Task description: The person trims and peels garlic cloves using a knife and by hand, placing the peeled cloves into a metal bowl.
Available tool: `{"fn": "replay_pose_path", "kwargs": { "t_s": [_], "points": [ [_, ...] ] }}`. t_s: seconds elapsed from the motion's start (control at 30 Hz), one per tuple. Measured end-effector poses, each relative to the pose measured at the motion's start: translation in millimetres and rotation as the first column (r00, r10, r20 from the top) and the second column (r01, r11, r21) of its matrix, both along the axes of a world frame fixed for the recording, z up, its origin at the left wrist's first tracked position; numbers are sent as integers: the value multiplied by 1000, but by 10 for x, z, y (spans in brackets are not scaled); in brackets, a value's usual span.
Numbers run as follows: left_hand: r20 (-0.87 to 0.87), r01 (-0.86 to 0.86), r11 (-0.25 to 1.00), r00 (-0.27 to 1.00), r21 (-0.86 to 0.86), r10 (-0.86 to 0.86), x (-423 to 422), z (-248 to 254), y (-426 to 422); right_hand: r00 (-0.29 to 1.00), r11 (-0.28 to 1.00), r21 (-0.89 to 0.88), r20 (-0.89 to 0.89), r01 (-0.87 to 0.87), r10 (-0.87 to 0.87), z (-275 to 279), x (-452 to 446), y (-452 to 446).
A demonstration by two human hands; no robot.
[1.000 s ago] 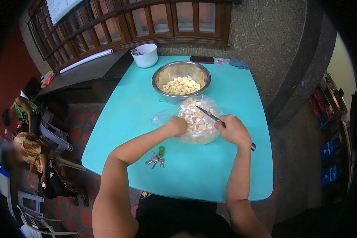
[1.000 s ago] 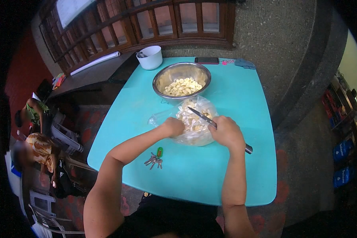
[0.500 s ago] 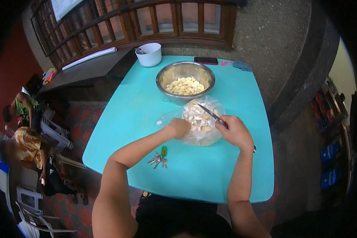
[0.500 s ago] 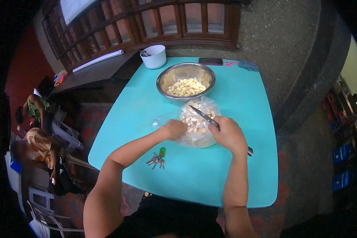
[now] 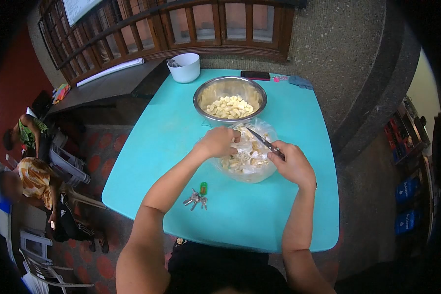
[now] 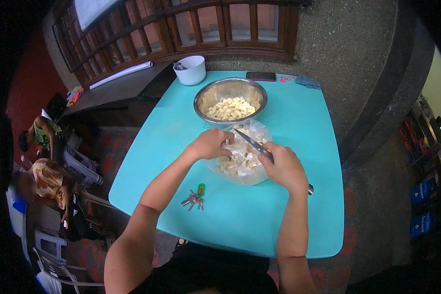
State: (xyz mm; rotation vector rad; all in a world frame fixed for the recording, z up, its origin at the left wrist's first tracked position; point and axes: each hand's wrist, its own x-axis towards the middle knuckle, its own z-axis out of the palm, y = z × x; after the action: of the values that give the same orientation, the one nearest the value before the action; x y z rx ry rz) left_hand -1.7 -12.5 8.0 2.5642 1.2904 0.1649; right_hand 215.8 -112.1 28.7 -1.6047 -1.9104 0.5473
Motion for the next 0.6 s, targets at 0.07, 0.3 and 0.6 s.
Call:
{"fn": "replay_pose_path", "kwargs": {
  "t_s": [0.07, 0.3, 0.6],
  "points": [
    [134, 58, 998, 989, -9, -57, -17, -1, 13, 1000, 1000, -21, 2, 1, -1, 12, -3, -1],
    [520, 87, 994, 848, 63, -107, -2, -38, -32, 973, 996, 91, -226, -20, 40, -60, -57, 24],
    [759, 86, 979, 645, -187, 89, 50, -122, -106, 912, 962, -40, -330, -271, 243, -74, -170, 79]
  ]
}}
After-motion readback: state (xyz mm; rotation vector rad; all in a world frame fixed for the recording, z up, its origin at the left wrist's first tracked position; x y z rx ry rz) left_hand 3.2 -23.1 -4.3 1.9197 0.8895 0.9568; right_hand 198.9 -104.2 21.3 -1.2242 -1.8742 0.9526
